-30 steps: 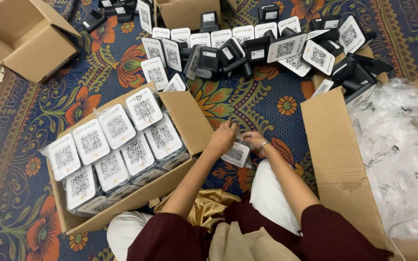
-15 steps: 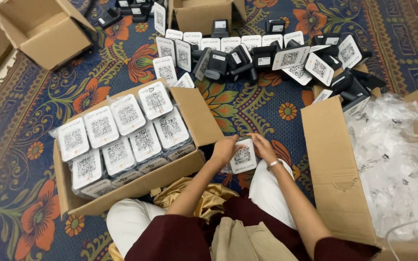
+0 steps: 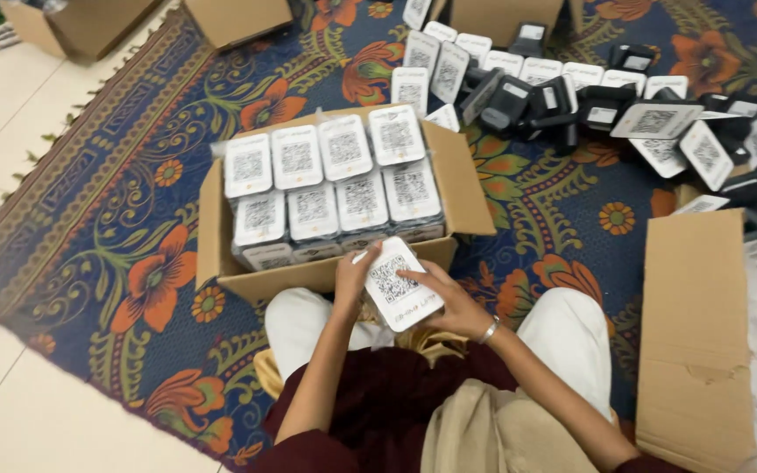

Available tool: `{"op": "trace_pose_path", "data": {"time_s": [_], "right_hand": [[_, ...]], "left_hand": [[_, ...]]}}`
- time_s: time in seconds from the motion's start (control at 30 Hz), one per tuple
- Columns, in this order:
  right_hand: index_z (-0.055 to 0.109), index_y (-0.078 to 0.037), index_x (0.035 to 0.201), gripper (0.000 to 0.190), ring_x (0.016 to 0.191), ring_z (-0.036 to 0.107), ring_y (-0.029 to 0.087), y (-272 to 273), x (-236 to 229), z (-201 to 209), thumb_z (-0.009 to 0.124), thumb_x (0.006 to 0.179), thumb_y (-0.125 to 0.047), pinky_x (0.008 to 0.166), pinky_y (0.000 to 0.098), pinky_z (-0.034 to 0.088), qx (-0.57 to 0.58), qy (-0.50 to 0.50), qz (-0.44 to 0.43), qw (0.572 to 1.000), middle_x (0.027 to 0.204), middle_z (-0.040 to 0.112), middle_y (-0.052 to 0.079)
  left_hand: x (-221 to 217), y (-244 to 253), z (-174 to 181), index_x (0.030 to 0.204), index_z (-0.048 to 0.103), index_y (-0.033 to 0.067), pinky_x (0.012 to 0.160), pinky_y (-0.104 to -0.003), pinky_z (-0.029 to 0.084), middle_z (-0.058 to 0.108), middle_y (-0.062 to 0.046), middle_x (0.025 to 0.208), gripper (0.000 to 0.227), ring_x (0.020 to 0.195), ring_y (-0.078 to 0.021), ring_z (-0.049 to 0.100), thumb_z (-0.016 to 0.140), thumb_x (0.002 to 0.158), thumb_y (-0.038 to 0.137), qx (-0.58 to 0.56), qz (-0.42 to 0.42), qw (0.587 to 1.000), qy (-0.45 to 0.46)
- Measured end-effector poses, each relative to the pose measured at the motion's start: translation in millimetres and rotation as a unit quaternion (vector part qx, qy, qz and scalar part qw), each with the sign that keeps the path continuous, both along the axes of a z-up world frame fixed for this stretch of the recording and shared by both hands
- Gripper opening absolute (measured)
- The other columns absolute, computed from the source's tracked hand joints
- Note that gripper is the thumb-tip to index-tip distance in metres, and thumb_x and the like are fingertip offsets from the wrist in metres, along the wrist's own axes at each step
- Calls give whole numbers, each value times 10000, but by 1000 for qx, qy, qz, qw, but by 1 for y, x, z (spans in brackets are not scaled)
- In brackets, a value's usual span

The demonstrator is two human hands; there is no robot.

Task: The person bags electronic devices with QR codes and places them into cardboard boxes.

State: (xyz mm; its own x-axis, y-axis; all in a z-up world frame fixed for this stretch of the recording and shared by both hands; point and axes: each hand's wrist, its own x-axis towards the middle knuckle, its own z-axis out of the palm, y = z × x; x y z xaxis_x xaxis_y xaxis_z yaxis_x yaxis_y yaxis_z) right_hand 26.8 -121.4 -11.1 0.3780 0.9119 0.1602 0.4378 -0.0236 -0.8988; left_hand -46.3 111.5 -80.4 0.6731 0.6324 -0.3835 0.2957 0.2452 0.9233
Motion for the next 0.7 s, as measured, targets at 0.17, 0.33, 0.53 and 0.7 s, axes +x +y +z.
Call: {"op": "trace_pose_path", "data": {"time_s": [0.17,0.33,0.53,0.7], "right_hand": [[457,-244,1541,932,1415,474,322,99,-24,18,907,727,-188,1150,400,434,-20,9,28,999,1540,425,147],[445,-243,1547,873,1351,529,315,191,-50,5,875,787,-239,1134,396,462,-29,17,15,999,1456,490,137],[447,-188,1538,826,1380,414,429,261,-79,-9,853,823,-262,1143,454,388,6,-110,-67,992,1522,363,242],[452,-126,1468,800,1464,316,423,291,-75,-12,851,805,-332,1164,511,339,-15,-322,-112,940,1578,300,250]], "left_hand": [[-55,60,29,1210,616,-43,734,-295,551,730,-145,1032,585,865,-172,702,737,882,427,0,91,996,-22],[-93,125,13,1362,555,-75,884,-327,528,683,-183,1219,567,1049,-226,663,636,986,342,124,108,979,-121],[-94,173,49,1436,535,-13,974,-398,519,690,-257,1256,501,1134,-335,700,568,1020,263,301,138,943,29],[-91,230,-17,1300,698,55,1021,-446,498,691,-246,1319,301,1235,-402,658,547,1059,153,510,108,854,0]]}}
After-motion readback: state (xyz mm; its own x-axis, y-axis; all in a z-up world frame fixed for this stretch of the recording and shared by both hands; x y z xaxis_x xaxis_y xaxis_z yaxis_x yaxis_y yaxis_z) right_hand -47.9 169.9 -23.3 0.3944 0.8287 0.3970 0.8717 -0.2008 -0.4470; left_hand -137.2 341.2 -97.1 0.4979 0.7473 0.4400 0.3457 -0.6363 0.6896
